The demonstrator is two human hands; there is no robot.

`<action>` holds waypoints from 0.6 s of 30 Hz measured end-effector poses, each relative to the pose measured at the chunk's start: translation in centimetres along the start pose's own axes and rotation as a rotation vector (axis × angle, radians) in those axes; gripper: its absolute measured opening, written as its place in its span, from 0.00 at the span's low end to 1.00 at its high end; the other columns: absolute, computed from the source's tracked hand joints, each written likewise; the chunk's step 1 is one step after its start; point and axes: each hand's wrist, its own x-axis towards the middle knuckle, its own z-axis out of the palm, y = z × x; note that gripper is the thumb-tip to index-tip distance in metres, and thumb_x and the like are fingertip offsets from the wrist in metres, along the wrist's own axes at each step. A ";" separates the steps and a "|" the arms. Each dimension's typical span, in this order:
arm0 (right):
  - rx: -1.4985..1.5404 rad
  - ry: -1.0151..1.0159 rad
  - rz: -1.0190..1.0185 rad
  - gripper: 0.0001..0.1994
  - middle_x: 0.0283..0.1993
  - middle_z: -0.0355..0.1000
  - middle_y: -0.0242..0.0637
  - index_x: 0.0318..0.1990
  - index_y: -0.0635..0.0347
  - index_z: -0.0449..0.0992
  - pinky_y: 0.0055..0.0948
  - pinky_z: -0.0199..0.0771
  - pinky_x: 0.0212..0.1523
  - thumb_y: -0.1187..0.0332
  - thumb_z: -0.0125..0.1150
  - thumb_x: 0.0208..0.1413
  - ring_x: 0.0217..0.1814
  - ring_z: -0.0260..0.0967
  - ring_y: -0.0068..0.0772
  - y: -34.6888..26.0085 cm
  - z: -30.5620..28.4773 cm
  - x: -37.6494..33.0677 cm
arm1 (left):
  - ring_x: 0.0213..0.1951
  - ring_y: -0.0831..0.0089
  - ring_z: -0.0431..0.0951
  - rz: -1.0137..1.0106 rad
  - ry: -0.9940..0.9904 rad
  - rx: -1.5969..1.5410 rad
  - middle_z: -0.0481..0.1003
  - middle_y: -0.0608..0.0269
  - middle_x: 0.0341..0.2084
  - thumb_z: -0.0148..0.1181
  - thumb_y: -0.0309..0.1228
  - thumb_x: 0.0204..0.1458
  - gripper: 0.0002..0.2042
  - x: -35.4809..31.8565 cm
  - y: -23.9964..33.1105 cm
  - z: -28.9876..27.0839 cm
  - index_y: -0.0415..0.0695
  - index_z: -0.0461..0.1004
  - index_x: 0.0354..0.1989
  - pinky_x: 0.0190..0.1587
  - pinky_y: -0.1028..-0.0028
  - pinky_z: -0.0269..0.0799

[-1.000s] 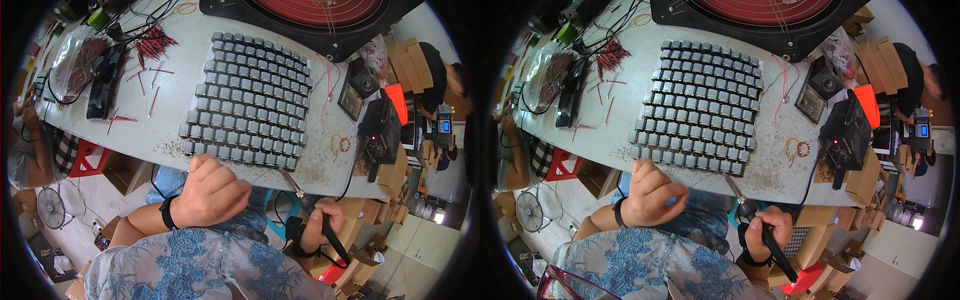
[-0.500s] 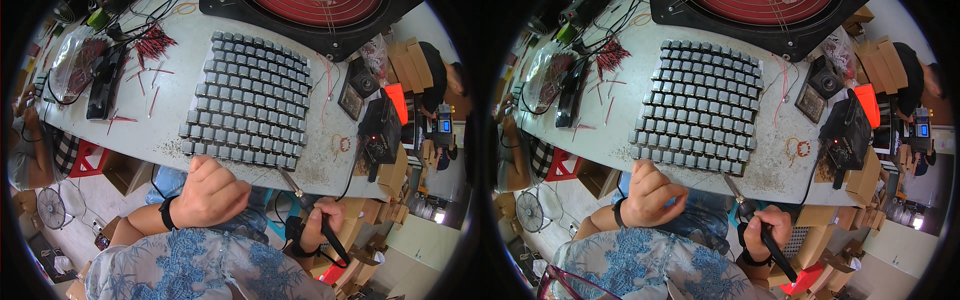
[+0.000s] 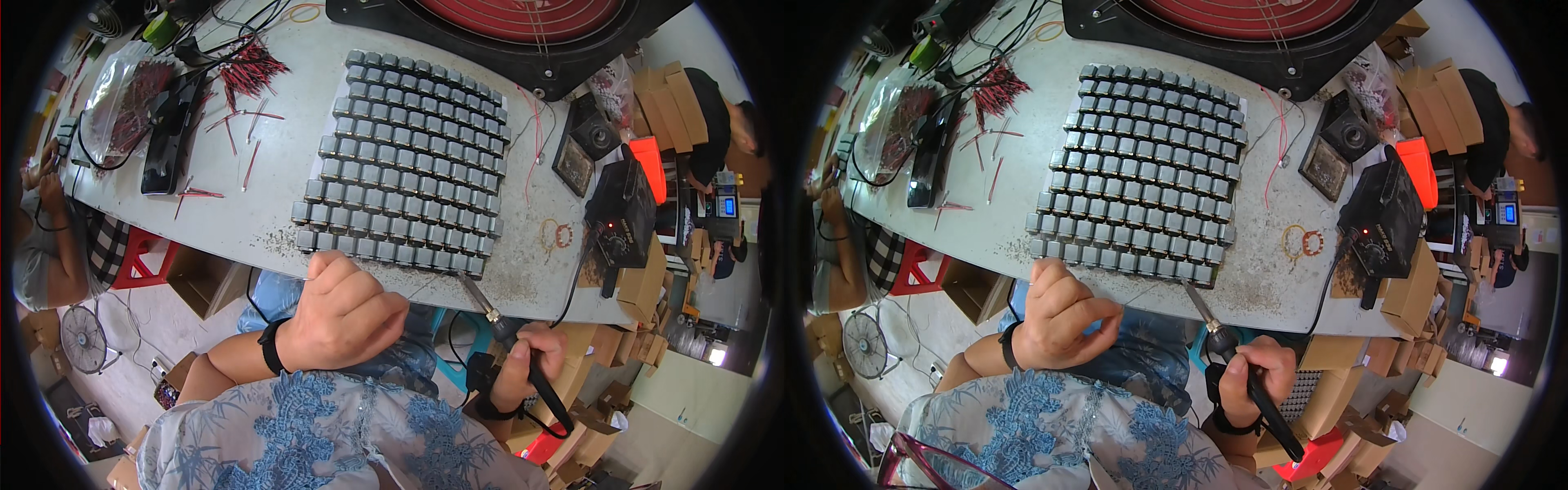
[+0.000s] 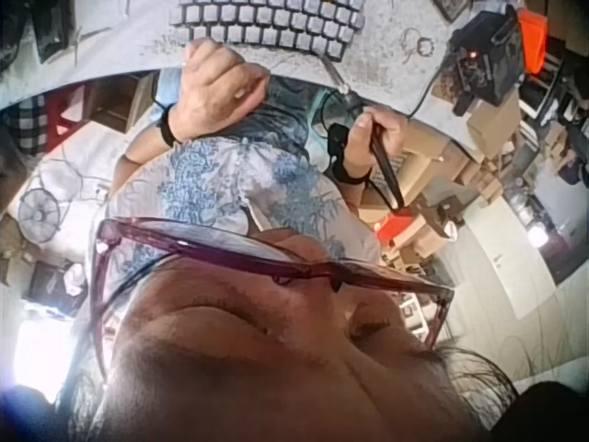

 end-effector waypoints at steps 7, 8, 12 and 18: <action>0.019 -0.048 0.062 0.10 0.23 0.62 0.33 0.31 0.63 0.65 0.21 0.55 0.23 0.70 0.60 0.48 0.22 0.56 0.22 -0.5 0.2 0.1 | 0.26 0.69 0.63 0.011 -0.012 -0.008 0.61 0.69 0.21 0.66 0.23 0.30 0.11 -0.2 -0.1 0.1 0.47 0.75 0.26 0.33 0.71 0.56; 0.019 -0.046 0.073 0.10 0.23 0.62 0.33 0.31 0.63 0.66 0.21 0.55 0.24 0.70 0.60 0.48 0.22 0.57 0.22 -0.5 0.2 0.0 | 0.26 0.69 0.63 0.011 -0.011 -0.007 0.61 0.69 0.21 0.66 0.23 0.30 0.11 -0.2 0.0 0.2 0.47 0.75 0.26 0.33 0.71 0.56; 0.023 0.010 0.024 0.10 0.24 0.63 0.34 0.31 0.63 0.65 0.21 0.56 0.24 0.69 0.60 0.48 0.23 0.58 0.23 -0.1 0.1 -0.2 | 0.25 0.69 0.63 0.008 0.013 -0.011 0.61 0.69 0.20 0.66 0.24 0.30 0.11 -0.1 0.0 0.2 0.47 0.75 0.26 0.33 0.71 0.56; 0.012 0.022 0.011 0.11 0.24 0.63 0.33 0.31 0.63 0.65 0.21 0.56 0.24 0.68 0.61 0.48 0.23 0.57 0.23 -0.1 0.0 -0.1 | 0.25 0.69 0.62 0.018 -0.004 -0.002 0.60 0.69 0.20 0.66 0.24 0.31 0.11 0.0 -0.1 0.2 0.47 0.75 0.26 0.34 0.71 0.56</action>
